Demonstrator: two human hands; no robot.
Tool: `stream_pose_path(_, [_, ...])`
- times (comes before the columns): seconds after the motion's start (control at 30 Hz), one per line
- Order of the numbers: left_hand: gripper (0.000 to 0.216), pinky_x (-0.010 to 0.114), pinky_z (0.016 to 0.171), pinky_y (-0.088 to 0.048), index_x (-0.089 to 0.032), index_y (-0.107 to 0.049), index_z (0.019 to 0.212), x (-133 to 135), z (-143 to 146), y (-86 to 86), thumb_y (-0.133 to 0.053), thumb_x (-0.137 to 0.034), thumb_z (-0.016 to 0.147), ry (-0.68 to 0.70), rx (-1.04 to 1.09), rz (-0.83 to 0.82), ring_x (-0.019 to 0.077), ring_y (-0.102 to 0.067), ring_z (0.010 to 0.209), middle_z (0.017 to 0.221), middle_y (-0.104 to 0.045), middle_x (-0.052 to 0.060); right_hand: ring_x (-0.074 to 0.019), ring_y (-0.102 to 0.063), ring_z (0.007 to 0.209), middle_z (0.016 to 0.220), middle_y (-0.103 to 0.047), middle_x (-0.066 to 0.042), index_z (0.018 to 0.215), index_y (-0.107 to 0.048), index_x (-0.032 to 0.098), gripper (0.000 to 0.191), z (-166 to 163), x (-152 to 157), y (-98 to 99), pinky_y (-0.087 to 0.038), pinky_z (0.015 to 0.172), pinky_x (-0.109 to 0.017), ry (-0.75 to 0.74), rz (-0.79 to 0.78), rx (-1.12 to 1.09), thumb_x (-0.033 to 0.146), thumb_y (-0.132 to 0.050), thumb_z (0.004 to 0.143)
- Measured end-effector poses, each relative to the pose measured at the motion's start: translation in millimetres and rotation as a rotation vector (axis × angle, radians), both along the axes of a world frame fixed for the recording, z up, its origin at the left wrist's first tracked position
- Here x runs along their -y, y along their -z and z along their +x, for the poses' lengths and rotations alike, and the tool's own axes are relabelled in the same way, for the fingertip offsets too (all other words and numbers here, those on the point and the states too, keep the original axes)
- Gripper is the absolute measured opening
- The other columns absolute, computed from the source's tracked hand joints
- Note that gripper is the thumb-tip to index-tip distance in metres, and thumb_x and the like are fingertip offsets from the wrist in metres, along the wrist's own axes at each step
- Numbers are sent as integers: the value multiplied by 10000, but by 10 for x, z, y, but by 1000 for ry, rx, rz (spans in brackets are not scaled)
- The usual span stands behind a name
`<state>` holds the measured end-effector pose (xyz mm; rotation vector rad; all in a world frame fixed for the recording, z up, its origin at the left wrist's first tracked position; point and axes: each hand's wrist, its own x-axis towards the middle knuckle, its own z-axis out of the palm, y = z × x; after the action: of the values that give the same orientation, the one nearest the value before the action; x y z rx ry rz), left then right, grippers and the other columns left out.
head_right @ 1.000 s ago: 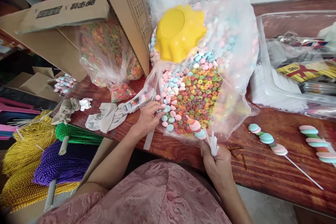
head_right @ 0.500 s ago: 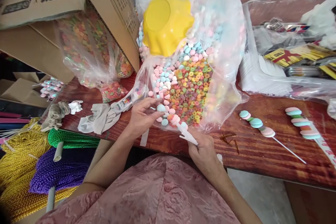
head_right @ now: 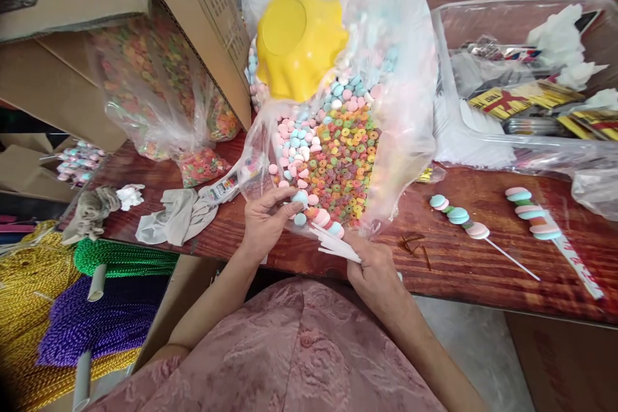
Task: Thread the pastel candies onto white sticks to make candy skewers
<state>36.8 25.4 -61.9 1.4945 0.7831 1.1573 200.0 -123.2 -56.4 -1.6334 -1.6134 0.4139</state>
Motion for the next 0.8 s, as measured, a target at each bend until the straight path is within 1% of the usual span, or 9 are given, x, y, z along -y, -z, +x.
stream_pose_path(0.1, [207,297,818,-604,-194,-768,998,36,31,24,-780,-225,793,-28,-20,196,170,-731,912,992,-775,57,-108,-503,466,597,-601,30,785,-656,188,298,15,23,7,-378,503,-219,-15,12,62,40,-399,796])
stream_pose_path(0.2, [204,315,890,-596,-182,-749,1039,71,51,-12,-713,-136,844,-18,-67,454,174,-734,965,1026,-775,80,-119,-562,507,671,-668,14,874,-683,188,338,31,49,24,-407,529,-220,-26,6,84,34,-395,789])
stream_pose_path(0.27, [210,313,915,-589,-167,-741,1038,98,75,-48,-679,-84,855,4,-100,591,176,-733,984,1013,-776,92,-113,-544,491,629,-642,21,797,-661,190,300,43,79,30,-400,523,-219,7,21,68,36,-403,798])
stream_pose_path(0.33, [201,301,896,-592,-167,-737,1021,133,120,-84,-659,-68,863,21,-118,663,166,-735,956,973,-778,84,-101,-510,471,579,-596,28,670,-588,194,258,56,127,33,-382,508,-218,69,57,31,44,-431,809])
stream_pose_path(0.4, [190,298,870,-597,-177,-732,1013,174,189,-120,-645,-77,877,24,-123,672,155,-735,919,949,-778,71,-94,-509,487,588,-592,22,599,-512,197,267,70,188,37,-377,508,-217,131,81,-26,56,-468,822])
stream_pose_path(0.47, [173,298,842,-602,-185,-729,1007,217,283,-154,-637,-98,890,30,-114,660,150,-734,891,934,-777,63,-96,-530,518,631,-616,12,616,-521,193,259,85,249,42,-393,522,-218,180,94,-73,70,-487,841])
stream_pose_path(0.6, [132,296,788,-605,-184,-734,965,273,521,-214,-624,-141,908,79,-79,613,152,-729,851,901,-774,64,-129,-583,557,703,-669,-20,857,-682,177,188,100,327,58,-452,554,-244,297,126,-44,141,-501,890])
stream_pose_path(0.7, [134,296,774,-602,-191,-735,956,267,697,-257,-613,-156,916,91,-38,576,151,-724,841,892,-772,62,-184,-658,654,771,-717,-62,989,-719,183,215,95,341,90,-512,610,-282,292,164,6,241,-528,907])
stream_pose_path(0.8, [139,291,780,-598,-196,-736,965,254,824,-286,-613,-159,914,104,-39,590,148,-722,851,916,-773,56,-183,-652,639,764,-718,-56,1043,-720,187,254,133,355,137,-516,612,-290,282,143,-32,263,-515,912])
